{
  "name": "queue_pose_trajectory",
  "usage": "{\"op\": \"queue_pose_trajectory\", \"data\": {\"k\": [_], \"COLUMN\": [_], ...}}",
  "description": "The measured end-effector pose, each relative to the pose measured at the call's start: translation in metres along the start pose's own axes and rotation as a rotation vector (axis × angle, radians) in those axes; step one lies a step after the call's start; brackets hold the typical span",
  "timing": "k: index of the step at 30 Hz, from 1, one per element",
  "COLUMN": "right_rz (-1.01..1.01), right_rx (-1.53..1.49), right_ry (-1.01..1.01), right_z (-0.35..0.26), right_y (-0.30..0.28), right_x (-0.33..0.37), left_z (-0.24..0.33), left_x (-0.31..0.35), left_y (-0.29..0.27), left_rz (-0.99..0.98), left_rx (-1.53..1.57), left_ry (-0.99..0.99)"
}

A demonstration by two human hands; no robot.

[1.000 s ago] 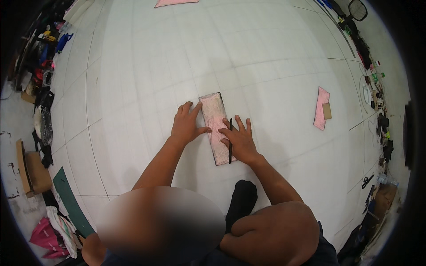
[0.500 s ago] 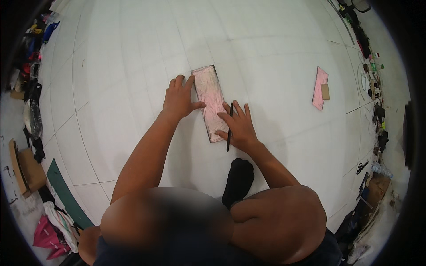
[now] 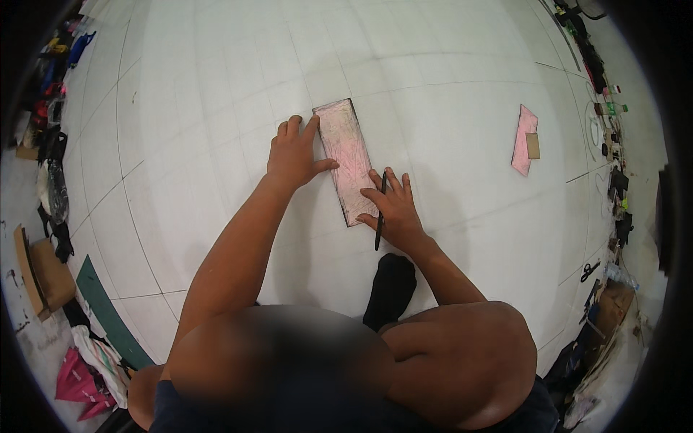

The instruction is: The person marks a piece of pink fabric using a pen, tracing along the edges and drawing lines on the surface.

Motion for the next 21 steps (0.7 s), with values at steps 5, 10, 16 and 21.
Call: {"op": "queue_pose_trajectory", "data": {"k": [5,10,16,21], "right_rz": [0.002,0.025,0.009,0.028], "right_rx": [0.002,0.01,0.033,0.044], "right_ry": [-0.013,-0.025,-0.038,-0.036], "right_z": [0.001,0.003,0.0,0.0], "right_y": [0.002,0.004,0.004,0.006], "right_x": [0.002,0.003,0.001,0.001], "left_z": [0.001,0.005,0.013,0.02], "left_x": [0.0,-0.003,-0.006,-0.033], "left_y": [0.0,-0.003,-0.012,0.01], "left_rz": [0.014,-0.037,-0.042,-0.28], "left_rx": [-0.029,-0.015,-0.124,-0.099], "left_ry": [0.001,-0.021,0.086,0.287]}}
Point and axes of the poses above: each hand's wrist, its own x-axis away from the middle knuckle, its own y-axis out of the palm, z = x × y, the point moved 1 cm from there along -x, towards the middle knuckle, and after that the axes turned 9 degrees about z, right-handed, at the moved point
